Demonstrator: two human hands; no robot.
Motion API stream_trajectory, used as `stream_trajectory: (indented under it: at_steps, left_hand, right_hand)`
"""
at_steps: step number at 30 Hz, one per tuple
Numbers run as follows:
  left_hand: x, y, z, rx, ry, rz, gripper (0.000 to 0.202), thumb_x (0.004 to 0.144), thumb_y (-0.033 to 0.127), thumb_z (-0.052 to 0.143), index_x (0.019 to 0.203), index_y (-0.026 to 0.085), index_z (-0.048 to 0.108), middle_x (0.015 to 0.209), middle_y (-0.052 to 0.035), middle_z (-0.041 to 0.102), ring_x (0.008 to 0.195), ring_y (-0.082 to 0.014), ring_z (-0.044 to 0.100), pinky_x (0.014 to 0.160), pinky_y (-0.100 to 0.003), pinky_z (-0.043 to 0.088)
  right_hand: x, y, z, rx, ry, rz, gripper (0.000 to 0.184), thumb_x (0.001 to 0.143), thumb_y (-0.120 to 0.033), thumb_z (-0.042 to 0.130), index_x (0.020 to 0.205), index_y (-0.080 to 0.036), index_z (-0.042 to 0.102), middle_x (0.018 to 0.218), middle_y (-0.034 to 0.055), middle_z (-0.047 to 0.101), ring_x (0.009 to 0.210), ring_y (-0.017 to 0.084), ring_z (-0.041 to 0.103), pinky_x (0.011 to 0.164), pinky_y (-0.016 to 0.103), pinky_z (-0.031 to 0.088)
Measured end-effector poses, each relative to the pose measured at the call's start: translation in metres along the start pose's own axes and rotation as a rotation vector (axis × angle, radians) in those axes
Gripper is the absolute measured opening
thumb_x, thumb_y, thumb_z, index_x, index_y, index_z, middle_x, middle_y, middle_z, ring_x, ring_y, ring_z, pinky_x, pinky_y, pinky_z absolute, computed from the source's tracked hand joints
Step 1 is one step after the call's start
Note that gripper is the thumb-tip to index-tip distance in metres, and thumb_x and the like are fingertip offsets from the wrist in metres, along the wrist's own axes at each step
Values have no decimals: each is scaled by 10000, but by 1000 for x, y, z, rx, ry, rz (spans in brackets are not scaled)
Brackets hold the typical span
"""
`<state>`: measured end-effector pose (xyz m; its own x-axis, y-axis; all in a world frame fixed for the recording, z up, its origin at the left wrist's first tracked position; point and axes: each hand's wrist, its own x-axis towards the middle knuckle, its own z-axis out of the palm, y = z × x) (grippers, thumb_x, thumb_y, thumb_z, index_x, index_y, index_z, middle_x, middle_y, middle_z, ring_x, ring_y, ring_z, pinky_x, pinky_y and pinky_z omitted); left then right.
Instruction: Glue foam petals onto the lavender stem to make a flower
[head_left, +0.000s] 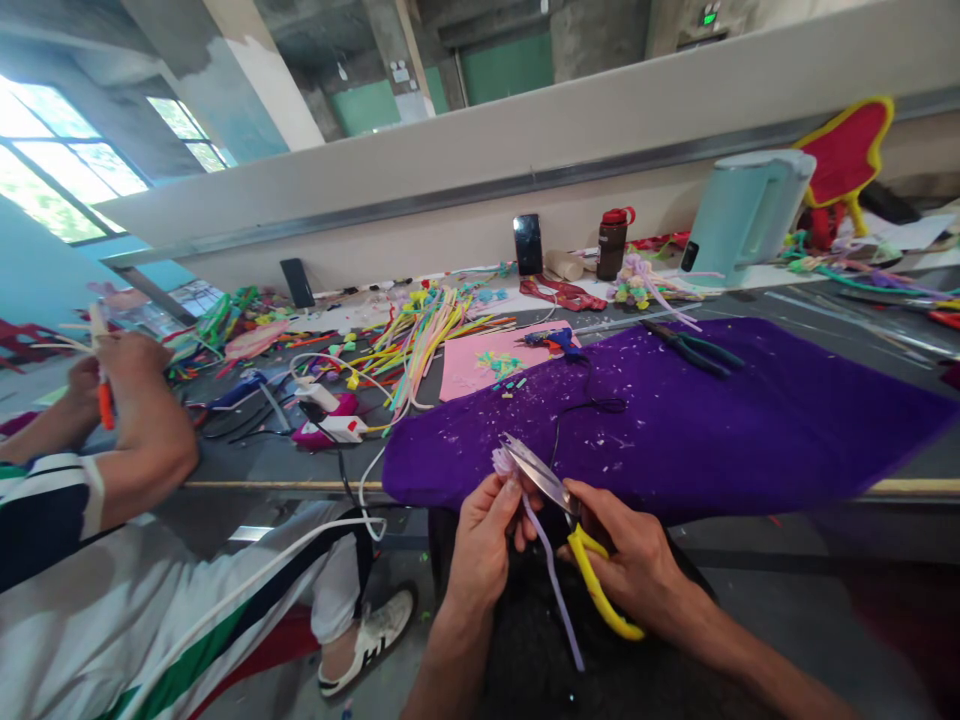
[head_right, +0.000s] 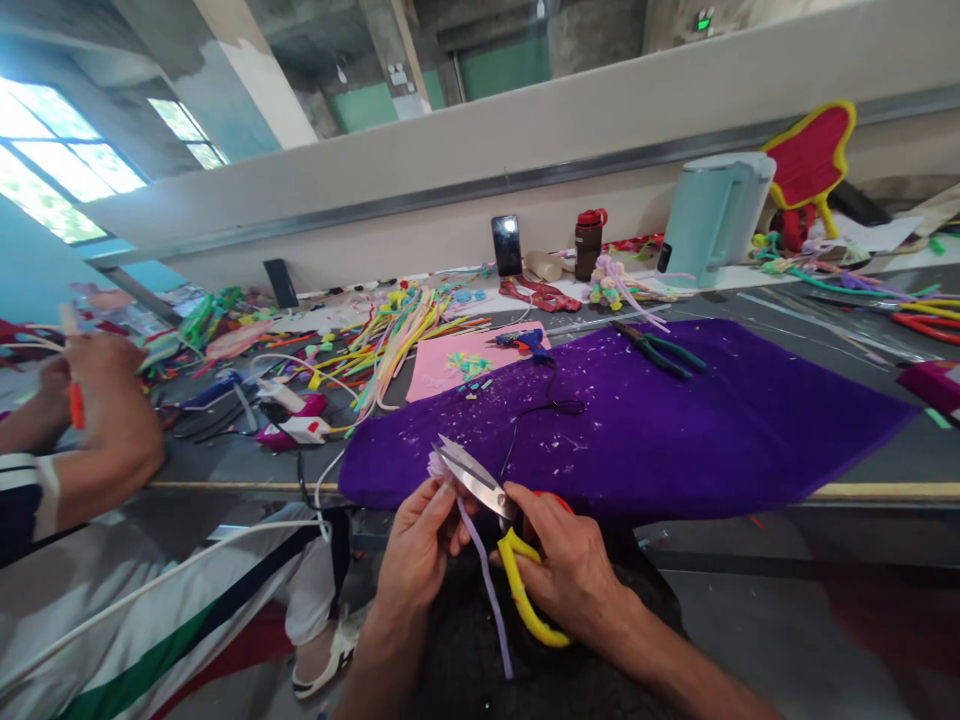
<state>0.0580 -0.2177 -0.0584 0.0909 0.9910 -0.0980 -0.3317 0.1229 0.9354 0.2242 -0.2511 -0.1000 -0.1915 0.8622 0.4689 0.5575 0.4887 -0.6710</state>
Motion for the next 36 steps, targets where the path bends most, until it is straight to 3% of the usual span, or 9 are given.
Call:
stream_trajectory:
  at_steps: [16,24,29,36]
  left_hand:
    - [0,0,-1,-11,24,-12,186,751,319,634,773,135,619,585,15,614,377,-27,475,334,-120,310]
    - [1,6,-3,15,96,-18,213,708,328,674,739,118,653,574,-12,635,386,-27,474,334,-109,306]
    - [0,10,-3,-36,125,-47,233,637,324,728,711,115,656,536,-8,625,360,-26,458,315,-107,283]
    - [0,10,-3,-73,129,-30,223,633,321,730,697,120,655,522,1,616,354,-23,454,320,-103,289]
  right_hand:
    - [-2,5,3,57,7,11,524,780,-230,598,1269,-227,410,852,34,612,640,141,565,604,242,462]
    - [4,-6,-17,331,-59,282,529,735,-199,603,1227,-253,417,779,-22,537,650,126,528,611,221,458]
    - [7,-12,-22,424,-105,320,478,758,-172,540,1214,-240,413,785,-17,536,672,127,527,610,221,447]
    - [4,-10,-15,268,-133,296,534,731,-217,609,1223,-264,409,792,-31,539,654,124,509,625,233,435]
